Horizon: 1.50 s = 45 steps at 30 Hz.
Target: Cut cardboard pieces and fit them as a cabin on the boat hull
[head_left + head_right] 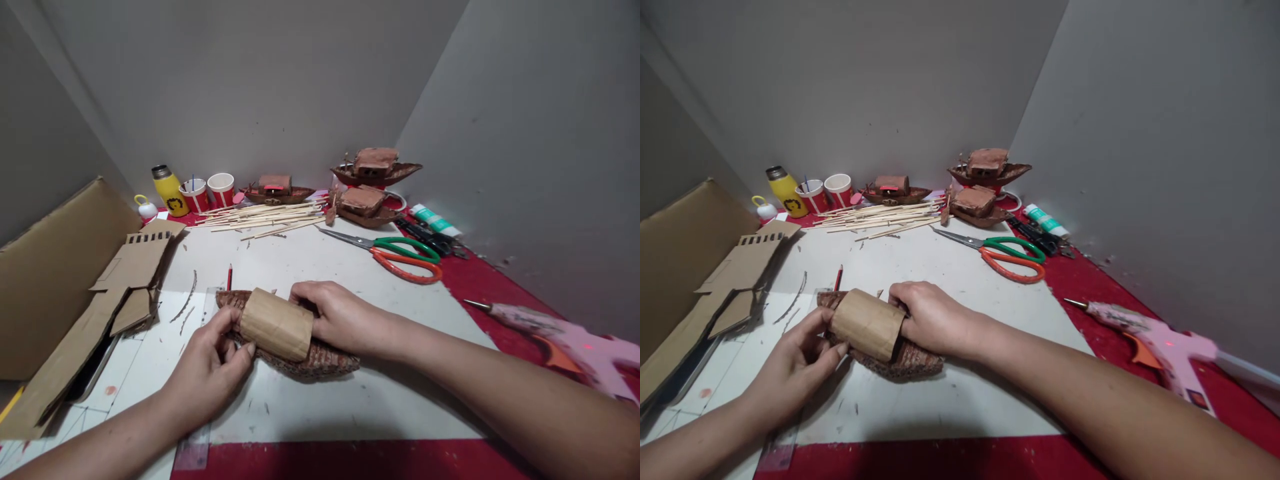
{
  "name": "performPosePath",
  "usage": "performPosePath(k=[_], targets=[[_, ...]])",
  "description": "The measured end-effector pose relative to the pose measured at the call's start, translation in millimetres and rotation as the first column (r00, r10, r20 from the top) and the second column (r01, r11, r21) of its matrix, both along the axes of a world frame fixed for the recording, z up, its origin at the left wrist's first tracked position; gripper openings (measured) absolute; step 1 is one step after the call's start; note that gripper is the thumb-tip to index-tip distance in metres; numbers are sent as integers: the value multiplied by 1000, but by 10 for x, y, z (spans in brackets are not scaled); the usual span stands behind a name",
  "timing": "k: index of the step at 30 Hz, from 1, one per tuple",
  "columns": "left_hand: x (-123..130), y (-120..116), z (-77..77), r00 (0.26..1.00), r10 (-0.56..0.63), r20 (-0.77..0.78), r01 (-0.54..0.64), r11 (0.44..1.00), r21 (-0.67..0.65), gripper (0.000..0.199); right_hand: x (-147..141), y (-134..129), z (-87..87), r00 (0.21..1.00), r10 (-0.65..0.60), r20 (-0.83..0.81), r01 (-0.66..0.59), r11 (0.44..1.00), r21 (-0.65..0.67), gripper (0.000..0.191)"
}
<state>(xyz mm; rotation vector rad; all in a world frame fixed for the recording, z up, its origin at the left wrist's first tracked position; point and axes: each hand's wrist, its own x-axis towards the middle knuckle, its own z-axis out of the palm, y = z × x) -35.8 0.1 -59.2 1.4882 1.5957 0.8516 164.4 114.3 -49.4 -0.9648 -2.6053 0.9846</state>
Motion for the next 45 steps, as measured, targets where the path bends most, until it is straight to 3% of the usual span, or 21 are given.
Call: performPosePath(k=[3,9,12,15,18,25,30,33,38,45], targets=[[12,-29,-7,999,-7,37,8,1000,-19,14,-7,1,-6,1000,4,-16,-4,1000,-2,15],[-4,-101,-137,999,-26,23,27,998,-65,44,20,14,4,999,41,-7,-40,999,14,13],[-9,-123,-206,999,-22,-41,22,1000,1,43,54,38,-24,997,65,-35,-64,998,26,42],[-7,-130,-240,995,-37,-92,42,998,53,47,79,69,-62,973,191,-128,-185,981,54,65],[-4,-134,-249,993,-44,-111,55,993,100,49,82,86,-68,947,275,-168,-269,961,59,59],[23,-141,-250,998,2,-63,2,998,57,47,42,79,-40,969,208,-136,-214,976,-34,58],[55,-138,-193,1000,6,15,-7,998,60,70,26,87,-16,968,208,-143,-221,972,-84,50],[36,-137,-201,997,-27,-73,36,991,128,75,30,86,9,968,215,-128,-225,972,-69,47],[-24,-142,-263,976,-34,-215,89,964,252,60,47,89,-11,973,219,-73,-221,975,-21,54],[-40,-145,-265,945,-44,-324,142,948,284,53,90,117,-68,965,247,-91,-244,969,37,62]])
